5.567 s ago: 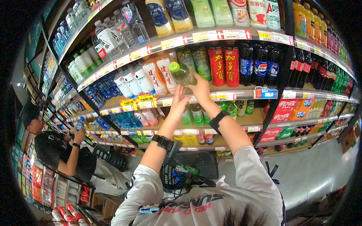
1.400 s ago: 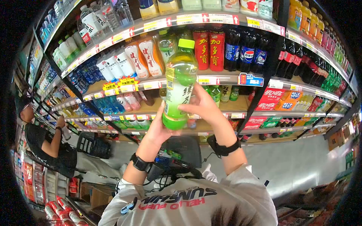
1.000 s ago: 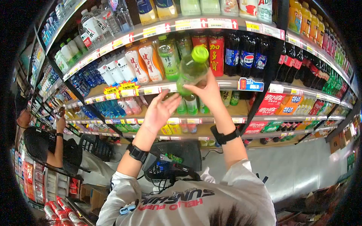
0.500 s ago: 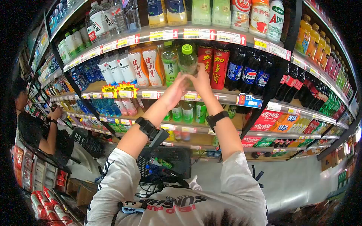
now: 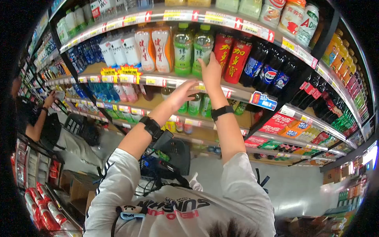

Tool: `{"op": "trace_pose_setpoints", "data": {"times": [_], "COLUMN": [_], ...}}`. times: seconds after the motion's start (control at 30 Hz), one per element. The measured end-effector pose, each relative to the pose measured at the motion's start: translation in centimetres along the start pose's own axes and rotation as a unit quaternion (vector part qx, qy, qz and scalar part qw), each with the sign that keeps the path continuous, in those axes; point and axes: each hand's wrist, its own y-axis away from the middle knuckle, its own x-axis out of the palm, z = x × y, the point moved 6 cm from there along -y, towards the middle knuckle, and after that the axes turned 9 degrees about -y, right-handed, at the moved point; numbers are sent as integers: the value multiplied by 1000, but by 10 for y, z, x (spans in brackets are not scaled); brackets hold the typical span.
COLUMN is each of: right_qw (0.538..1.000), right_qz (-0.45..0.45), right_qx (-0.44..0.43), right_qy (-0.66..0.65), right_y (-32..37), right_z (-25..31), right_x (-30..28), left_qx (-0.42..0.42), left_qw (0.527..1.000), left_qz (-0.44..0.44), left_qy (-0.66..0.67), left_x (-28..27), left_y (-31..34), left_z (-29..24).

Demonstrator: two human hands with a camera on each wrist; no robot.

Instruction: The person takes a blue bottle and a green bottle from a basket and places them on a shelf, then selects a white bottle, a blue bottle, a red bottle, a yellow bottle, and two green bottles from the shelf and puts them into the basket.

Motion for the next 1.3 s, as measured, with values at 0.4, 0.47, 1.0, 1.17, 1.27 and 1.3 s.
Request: {"op": "trace_pose_setpoints", "data": {"times": [0.4,0.47,1.0,1.17,1.27,1.3], "right_qw": [930,844,635,509,510,541], "right_qz": [315,526,421,383,458,504], "right_qx": [113,89,639,763,722,668], "right_qy": [-149,-62,-112,-114,-93,-88], "right_y": [306,427,722,807,846,874], "right_z": [-60,-116,-218,-248,-254,-264], "right_x": [114,135,289,410,468,485], "left_qx": [-326,-478,-515,-528,-639,-607], "left_qw": [931,857,824,780,638,647], "left_qz": [-163,-194,-214,-333,-414,-427], "left_qy": [-11,-11,96,-56,114,175], "left_x": [-139,-179,-270,-339,-361,-364], "left_y": [146,226,303,330,367,365], "left_z": [363,447,674,756,776,774]}}
